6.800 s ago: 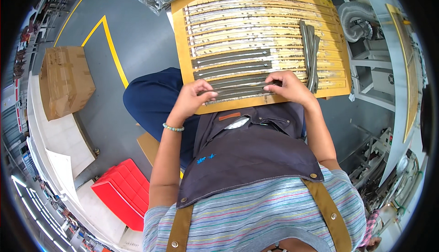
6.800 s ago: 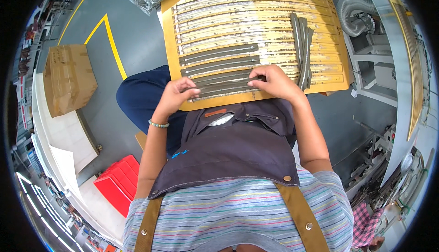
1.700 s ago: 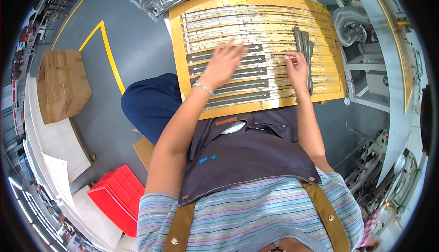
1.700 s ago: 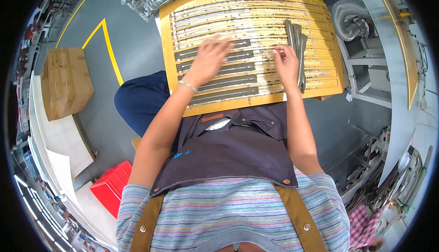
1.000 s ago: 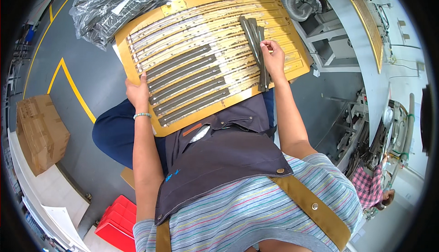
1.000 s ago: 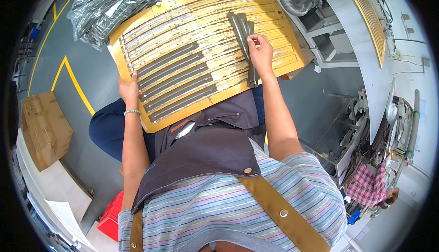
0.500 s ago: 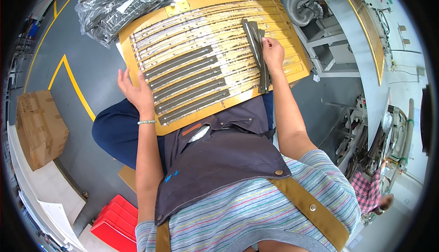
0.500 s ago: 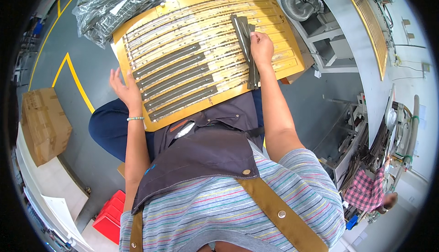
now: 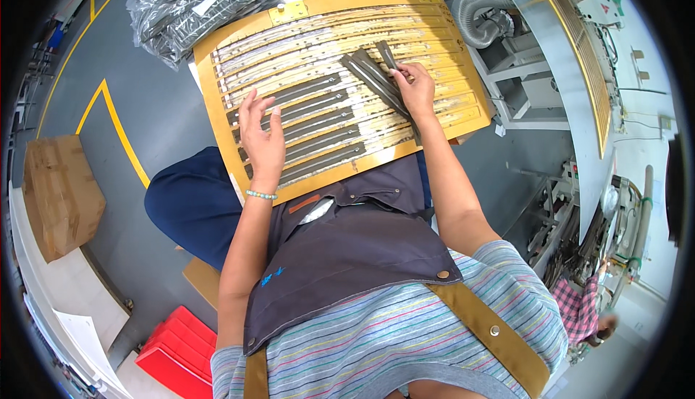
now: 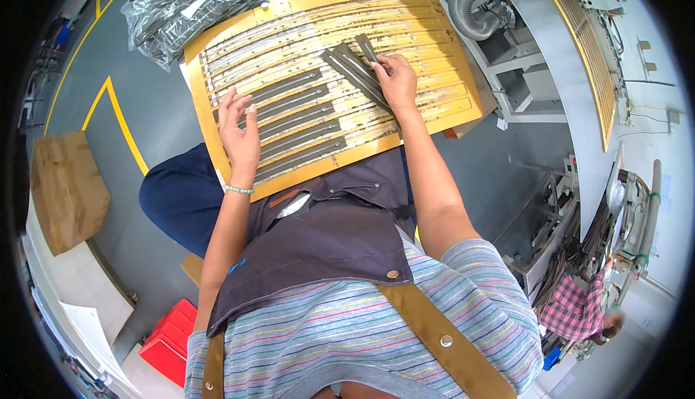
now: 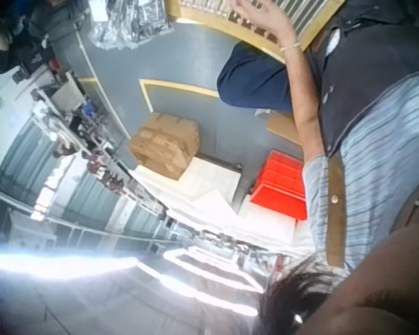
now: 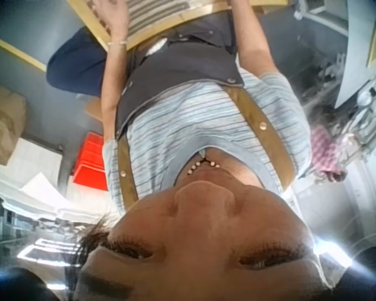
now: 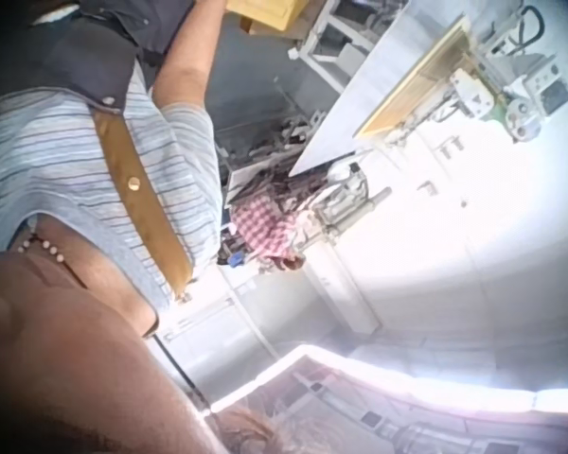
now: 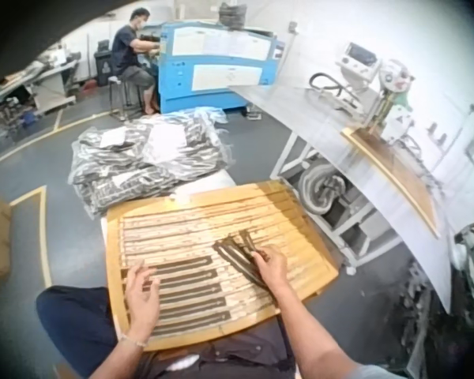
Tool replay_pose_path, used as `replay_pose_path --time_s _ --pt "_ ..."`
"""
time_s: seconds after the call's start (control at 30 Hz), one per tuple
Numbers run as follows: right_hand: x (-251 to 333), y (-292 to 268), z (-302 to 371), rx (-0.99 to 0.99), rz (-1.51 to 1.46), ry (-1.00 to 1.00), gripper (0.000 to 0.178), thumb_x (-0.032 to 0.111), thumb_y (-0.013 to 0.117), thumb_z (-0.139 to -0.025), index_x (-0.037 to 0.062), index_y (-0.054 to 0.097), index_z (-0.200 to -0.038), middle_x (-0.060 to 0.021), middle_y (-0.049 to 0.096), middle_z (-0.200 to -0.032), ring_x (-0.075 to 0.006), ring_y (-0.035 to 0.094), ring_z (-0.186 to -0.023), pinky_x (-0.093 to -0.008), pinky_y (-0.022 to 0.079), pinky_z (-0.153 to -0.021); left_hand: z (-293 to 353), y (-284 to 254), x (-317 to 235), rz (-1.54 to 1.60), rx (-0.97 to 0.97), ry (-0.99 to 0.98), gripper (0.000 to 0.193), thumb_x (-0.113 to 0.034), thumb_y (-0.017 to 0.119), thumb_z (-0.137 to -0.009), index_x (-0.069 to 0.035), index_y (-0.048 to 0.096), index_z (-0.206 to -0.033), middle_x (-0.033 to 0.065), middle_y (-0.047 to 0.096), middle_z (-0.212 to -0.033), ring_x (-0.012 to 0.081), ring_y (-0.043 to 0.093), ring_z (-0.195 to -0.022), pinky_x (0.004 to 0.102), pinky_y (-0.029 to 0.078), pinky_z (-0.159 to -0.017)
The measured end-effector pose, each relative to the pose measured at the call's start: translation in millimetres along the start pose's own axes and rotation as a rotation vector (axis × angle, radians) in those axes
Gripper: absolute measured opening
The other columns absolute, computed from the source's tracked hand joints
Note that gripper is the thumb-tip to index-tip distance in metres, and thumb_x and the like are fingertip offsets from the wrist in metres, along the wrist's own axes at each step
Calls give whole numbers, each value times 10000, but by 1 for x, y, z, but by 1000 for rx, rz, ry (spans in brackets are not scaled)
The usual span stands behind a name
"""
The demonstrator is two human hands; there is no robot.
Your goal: The recorder organizes and places small leather straps into a wooden jig/mold for further processing.
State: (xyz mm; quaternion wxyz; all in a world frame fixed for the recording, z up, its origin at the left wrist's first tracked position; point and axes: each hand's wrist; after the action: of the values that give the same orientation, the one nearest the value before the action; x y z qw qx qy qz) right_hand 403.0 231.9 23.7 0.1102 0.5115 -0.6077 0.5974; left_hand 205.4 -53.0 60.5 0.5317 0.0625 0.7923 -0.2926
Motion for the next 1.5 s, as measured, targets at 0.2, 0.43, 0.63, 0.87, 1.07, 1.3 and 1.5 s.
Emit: replay_pose_path --time_s 0.2,0.43,0.63,0.87,1.07,1.3,1.5 --pt "14 -2 0 -120 193 -90 223 232 756 -917 46 768 -1039 -113 733 -1003 -268 712 -869 -334 548 -761 -1 5 1 136 127 1 187 -95 652 -986 -16 697 -1149 121 702 -1215 219 694 -1054 312 562 -868" --pt "111 0 28 618 -252 -206 183 90 727 -933 10 741 -1097 -86 735 -992 -203 679 -852 -319 537 -776 5 16 -23 750 437 -504 307 -131 658 -1016 16 631 -1285 107 693 -1189 156 679 -1027 281 553 -845" --pt "135 22 48 908 -347 80 333 237 694 -969 37 688 -1236 -176 746 -983 -318 721 -910 -401 552 -819 2 -3 4 529 438 -538 142 -47 714 -956 -11 668 -1085 48 697 -983 106 689 -809 236 552 -691" --pt "61 38 14 428 469 -18 393 341 583 -996 73 616 -1281 -244 737 -971 -441 703 -931 -542 551 -815 4 -13 25 504 255 -534 196 -2 743 -909 20 656 -1082 75 697 -993 133 713 -778 244 601 -688" --pt "52 27 7 374 386 30 388 316 592 -1001 66 627 -1296 -201 739 -1015 -401 706 -936 -499 550 -836 -1 -12 28 521 284 -547 148 -17 740 -916 19 689 -1050 53 708 -966 99 687 -797 232 573 -700" --pt "116 48 37 713 -240 -439 398 306 633 -1007 33 662 -1295 -168 678 -1238 -323 627 -1181 -407 478 -1046 -4 -26 15 387 445 -359 136 8 746 -913 3 721 -1046 29 730 -970 74 660 -879 224 536 -788" --pt "148 51 29 1281 -431 59 292 237 720 -978 14 712 -1166 -36 701 -876 -100 634 -786 -278 529 -729 -16 -59 9 511 412 -373 93 31 751 -902 7 712 -983 41 737 -919 78 672 -809 230 552 -746"
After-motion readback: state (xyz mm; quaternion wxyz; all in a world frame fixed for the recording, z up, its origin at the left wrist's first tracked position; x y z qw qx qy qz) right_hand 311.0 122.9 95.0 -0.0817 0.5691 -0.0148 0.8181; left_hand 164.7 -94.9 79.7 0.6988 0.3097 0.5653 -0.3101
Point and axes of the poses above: each hand's wrist, its own z-axis away from the middle knuckle, its own y-axis out of the palm, x = y × z
